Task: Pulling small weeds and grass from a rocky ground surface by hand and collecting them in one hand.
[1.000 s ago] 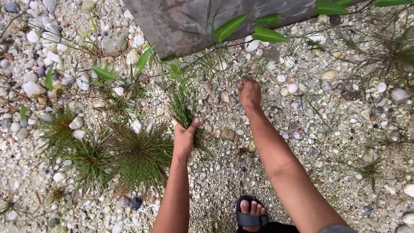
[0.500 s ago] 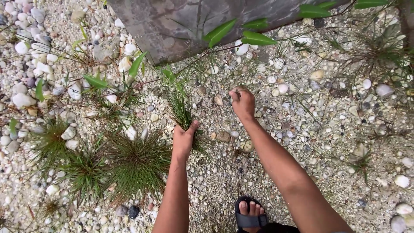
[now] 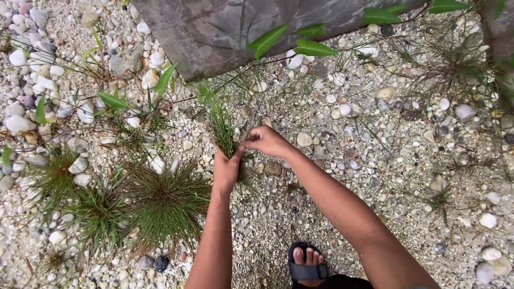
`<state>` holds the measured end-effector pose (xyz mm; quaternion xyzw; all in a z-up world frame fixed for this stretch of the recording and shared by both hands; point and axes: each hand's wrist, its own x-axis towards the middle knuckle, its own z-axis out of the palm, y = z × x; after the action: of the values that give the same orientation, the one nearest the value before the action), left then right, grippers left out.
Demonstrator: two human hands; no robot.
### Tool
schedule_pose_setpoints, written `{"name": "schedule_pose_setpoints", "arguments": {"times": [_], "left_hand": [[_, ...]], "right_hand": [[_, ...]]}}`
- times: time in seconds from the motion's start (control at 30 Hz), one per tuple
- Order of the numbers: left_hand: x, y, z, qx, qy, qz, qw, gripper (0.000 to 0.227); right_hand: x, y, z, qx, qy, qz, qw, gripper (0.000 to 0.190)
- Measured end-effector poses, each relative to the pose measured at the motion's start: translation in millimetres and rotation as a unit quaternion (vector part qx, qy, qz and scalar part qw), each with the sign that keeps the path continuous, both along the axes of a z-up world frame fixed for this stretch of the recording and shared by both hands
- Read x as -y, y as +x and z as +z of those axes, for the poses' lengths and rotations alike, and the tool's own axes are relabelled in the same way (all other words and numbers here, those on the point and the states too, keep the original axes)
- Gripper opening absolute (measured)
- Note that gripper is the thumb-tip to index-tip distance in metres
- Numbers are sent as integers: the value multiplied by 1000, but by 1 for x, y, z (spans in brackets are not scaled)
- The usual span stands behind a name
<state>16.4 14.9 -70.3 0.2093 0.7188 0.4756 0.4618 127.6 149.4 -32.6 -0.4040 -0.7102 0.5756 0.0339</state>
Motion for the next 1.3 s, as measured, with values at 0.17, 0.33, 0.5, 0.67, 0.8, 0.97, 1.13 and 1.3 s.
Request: {"name": "schedule_pose_setpoints", "arguments": {"times": [0.17,0.33,0.5,0.67,0.8,0.97,1.13,1.3], "left_hand": [[8,-13,23,37,36,22,998,9],[14,-18,15,65,-9,94,993,22],[17,-15,-21,68,41,130,988,20],[20,-18,-8,81,53,132,987,20],[20,-18,-6,80,56,125,987,21],[26,-22,-49,78,55,123,988,22],[26,-18,-19,65,58,110,990,23],[21,-20,4,34,31,94,995,27]], "right_hand": [[-24,14,10,-30,-29,-35,999,29],[-78,29,-50,102,218,-165,957,30],[-97,28,-88,79,349,-150,922,31],[-97,20,-81,107,400,-119,902,9],[-101,21,-85,122,431,-88,890,13],[-107,22,-107,163,398,-104,897,13],[-69,36,-76,94,381,-189,900,17],[-47,61,-57,-87,240,-341,905,17]]}}
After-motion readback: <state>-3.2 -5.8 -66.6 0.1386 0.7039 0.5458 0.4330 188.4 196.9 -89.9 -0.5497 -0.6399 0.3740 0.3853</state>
